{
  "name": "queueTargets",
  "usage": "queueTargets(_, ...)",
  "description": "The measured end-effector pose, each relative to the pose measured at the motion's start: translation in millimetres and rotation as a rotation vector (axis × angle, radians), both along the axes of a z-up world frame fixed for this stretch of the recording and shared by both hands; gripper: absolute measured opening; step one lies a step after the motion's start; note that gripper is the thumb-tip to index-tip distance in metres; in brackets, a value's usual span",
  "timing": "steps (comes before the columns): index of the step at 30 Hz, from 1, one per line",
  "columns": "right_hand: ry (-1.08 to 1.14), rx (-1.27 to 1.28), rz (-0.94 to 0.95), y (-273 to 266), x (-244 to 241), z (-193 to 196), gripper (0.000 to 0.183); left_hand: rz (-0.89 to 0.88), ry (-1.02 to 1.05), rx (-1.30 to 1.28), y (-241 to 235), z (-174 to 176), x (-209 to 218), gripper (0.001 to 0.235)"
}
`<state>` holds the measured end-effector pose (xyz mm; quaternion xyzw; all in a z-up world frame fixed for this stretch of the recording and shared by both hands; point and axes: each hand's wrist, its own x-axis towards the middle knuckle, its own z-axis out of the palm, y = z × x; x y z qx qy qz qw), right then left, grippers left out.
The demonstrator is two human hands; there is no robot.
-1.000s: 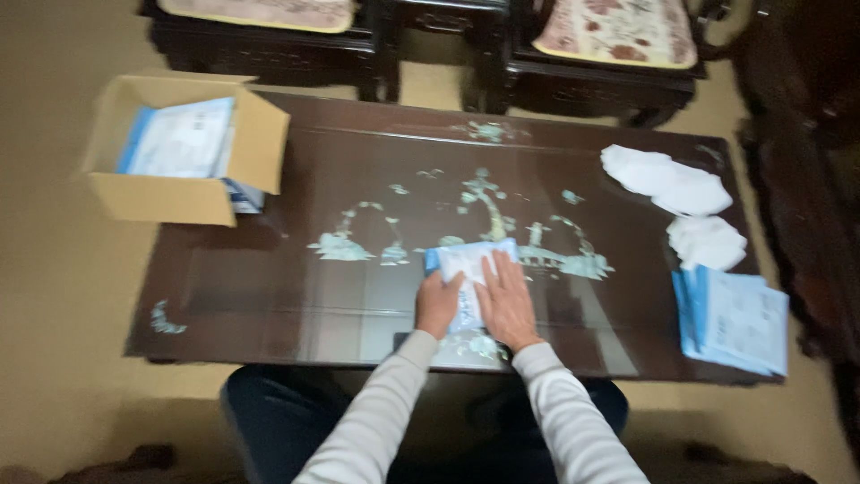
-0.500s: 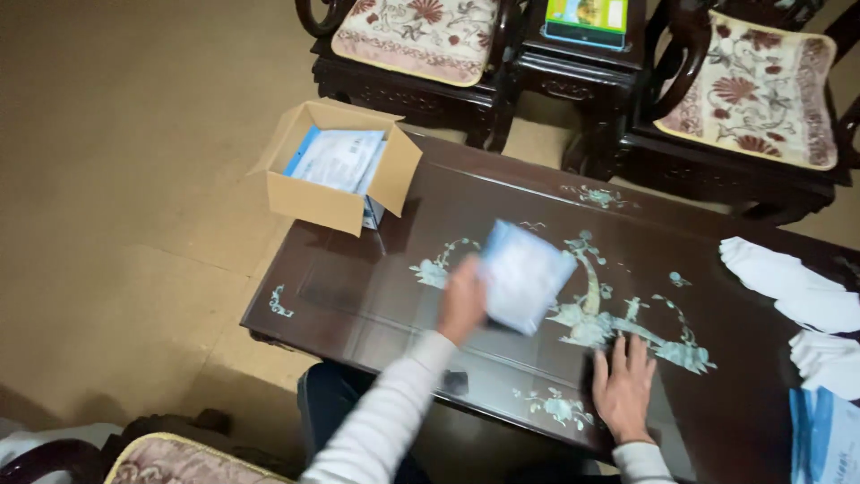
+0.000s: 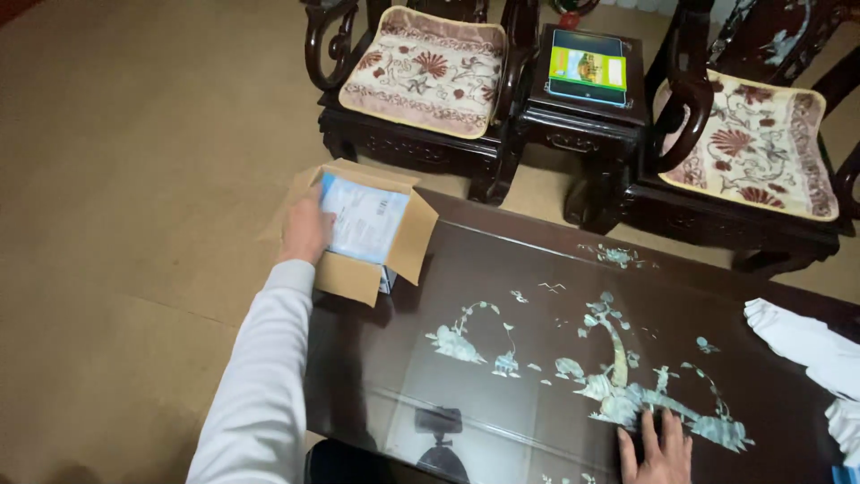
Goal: Packaging individual face masks into plastic bags
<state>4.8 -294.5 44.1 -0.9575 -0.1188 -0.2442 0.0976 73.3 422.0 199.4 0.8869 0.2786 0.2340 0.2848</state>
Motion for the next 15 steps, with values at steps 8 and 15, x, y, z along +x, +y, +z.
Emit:
queueTargets(8, 0.095, 0.046, -0.021, -0.4, 0.1, -1.6, 0.067, -0.327, 0.692, -0.106, -59.7, 46.6, 3.9, 0.054)
queueTargets(15, 0.147, 0.006, 0.037, 7.7, -7.2, 43.3, 0.055, -0.456, 0.433, 0.188, -11.9, -61.0, 10.4, 0.056)
